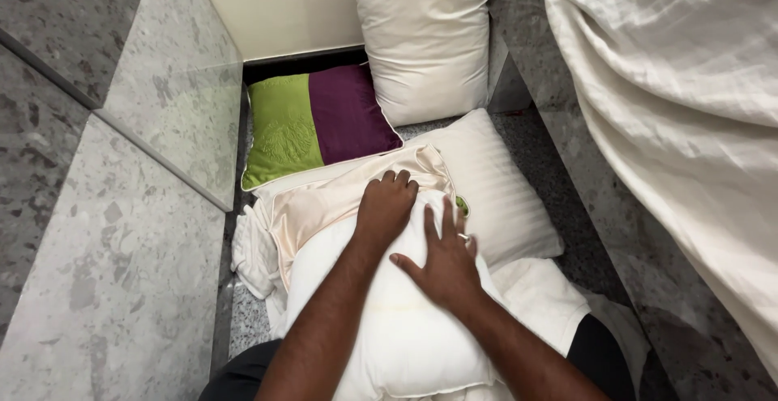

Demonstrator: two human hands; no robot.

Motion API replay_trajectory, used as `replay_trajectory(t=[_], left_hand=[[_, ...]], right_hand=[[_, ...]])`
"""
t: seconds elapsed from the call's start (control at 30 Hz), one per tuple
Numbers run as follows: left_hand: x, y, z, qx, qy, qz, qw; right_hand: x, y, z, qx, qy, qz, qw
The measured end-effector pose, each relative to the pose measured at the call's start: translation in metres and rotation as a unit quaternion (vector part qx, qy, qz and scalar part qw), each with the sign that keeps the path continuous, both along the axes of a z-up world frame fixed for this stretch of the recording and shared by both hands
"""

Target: The person inserts a white pillow into a cream-colored pillowcase, smoothing the fabric and zipping the closure. They then handle a second pillow with a purple and green patterned cover, adjusting its position on the floor.

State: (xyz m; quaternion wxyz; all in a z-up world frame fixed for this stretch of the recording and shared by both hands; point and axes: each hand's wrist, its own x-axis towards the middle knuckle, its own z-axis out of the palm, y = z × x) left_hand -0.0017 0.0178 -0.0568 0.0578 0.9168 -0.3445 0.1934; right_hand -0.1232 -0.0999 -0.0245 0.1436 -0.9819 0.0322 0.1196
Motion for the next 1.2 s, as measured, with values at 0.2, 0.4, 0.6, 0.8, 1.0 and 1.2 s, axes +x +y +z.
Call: replay_trajectory(t=[0.2,0.4,0.6,0.8,1.0,1.2], left_hand=[[0.031,-0.017,-0.035,0.011,-0.012,-0.024,1.000],[0.024,-0.029,-0.028,0.057,0.032,-0.018,0.998],[0.017,-0.024,-0.020,0.065,0.065,-0.044,0.995],[0.019,-0.025,-0.029,0.070,0.095,-0.007,0.993],[0.013,-0.020,0.003,-0.058,0.113,-0.029,0.991],[0.002,-0.024,0.029,-0.032,0.203,-0.040,0.978]], right_hand=[[0.012,-0.015,-0.031,0.089,-0.016,-0.001,0.996],[0.014,-0.013,-0.032,0.160,-0.046,-0.090,0.982],[0.012,-0.013,-0.027,0.186,-0.003,-0.136,0.973],[0.007,-0.020,-0.010,0.232,0.003,-0.161,0.959],[-0.007,-0.025,-0.041,0.233,-0.123,-0.026,0.964],[-0.016,-0.021,-0.029,0.165,-0.205,0.134,0.955]])
